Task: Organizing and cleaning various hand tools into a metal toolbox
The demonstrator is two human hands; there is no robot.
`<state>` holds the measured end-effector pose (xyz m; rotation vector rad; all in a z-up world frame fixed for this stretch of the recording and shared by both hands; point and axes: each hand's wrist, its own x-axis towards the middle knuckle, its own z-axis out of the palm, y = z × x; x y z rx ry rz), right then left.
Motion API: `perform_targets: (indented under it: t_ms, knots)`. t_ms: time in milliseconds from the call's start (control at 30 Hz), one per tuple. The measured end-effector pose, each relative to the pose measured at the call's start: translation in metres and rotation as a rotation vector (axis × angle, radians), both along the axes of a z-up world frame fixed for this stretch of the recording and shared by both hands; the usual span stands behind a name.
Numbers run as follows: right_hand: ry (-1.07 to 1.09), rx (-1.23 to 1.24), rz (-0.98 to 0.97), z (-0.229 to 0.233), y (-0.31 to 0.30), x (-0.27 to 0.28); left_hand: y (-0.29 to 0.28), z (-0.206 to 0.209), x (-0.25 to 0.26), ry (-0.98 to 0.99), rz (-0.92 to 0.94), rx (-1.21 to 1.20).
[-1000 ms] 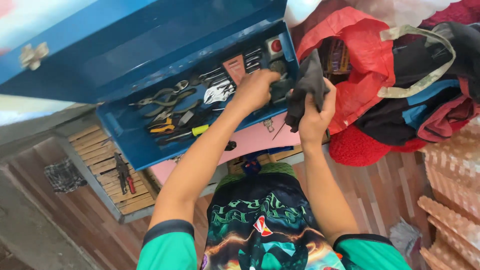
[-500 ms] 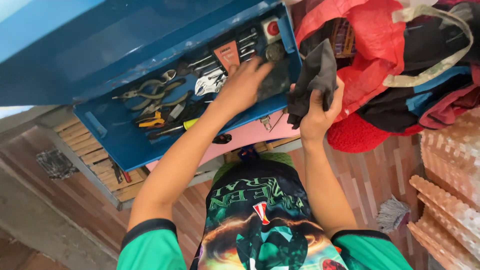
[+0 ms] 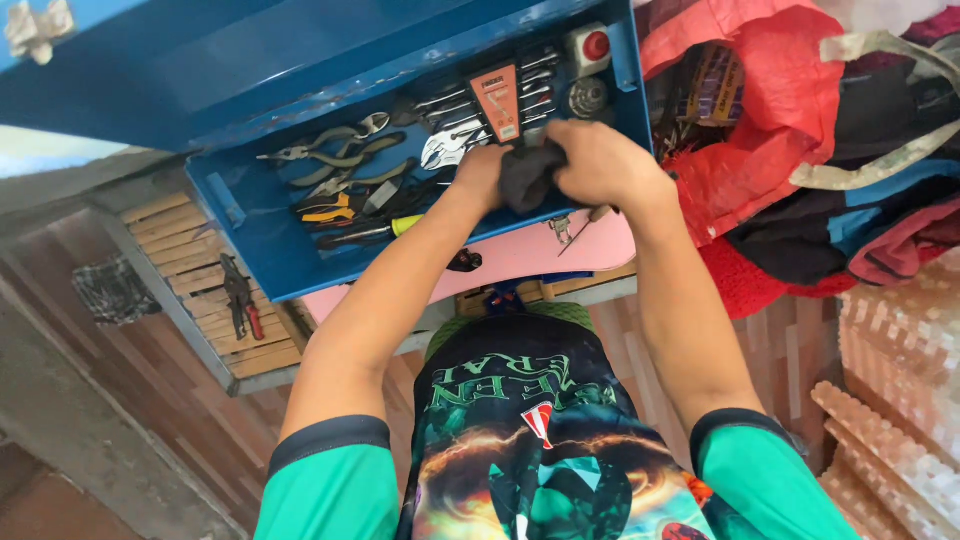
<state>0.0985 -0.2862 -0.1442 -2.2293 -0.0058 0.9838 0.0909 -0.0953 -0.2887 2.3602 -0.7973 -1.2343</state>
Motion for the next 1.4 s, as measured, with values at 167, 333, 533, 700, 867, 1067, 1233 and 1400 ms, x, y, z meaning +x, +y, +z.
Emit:
perform_targets:
  t_ms: [167,333,533,700,867,1067,1233,1400]
  knots:
    - [-0.042,-0.022,0.070,-0.045,-0.007,-0.004,0.005,-0.034,-0.017,0.014,0.114,0.008]
    - [-0.036,-0.042,0.023,-0.081,-0.019,-0.019,0.010,-0.020,-0.011,-0.006,0.017,-0.011]
    - [-0.090,-0.112,0.060,-0.092,-0.024,-0.021,0.013,0.020,0.006,0.017,0.044,-0.120]
    - [0.024,-0.163,0.083,-0.100,-0.025,-0.021,0.013,0.040,0.015,0.132,-0.028,-0.026]
    - [-0.003,-0.168,0.085,-0.102,-0.027,-0.025,0.019,0.025,0.005,0.073,0.004,-0.133]
    - [0.108,-0.261,0.241,-0.094,-0.019,-0.017,0.016,0.045,0.014,0.014,-0.083,-0.052]
    - [0.182,-0.319,0.274,-0.098,-0.017,-0.019,0.014,0.052,0.017,0.030,-0.134,0.053]
    - [0.274,-0.385,0.306,-0.079,-0.012,-0.011,0.026,0.074,0.028,0.123,-0.008,0.017]
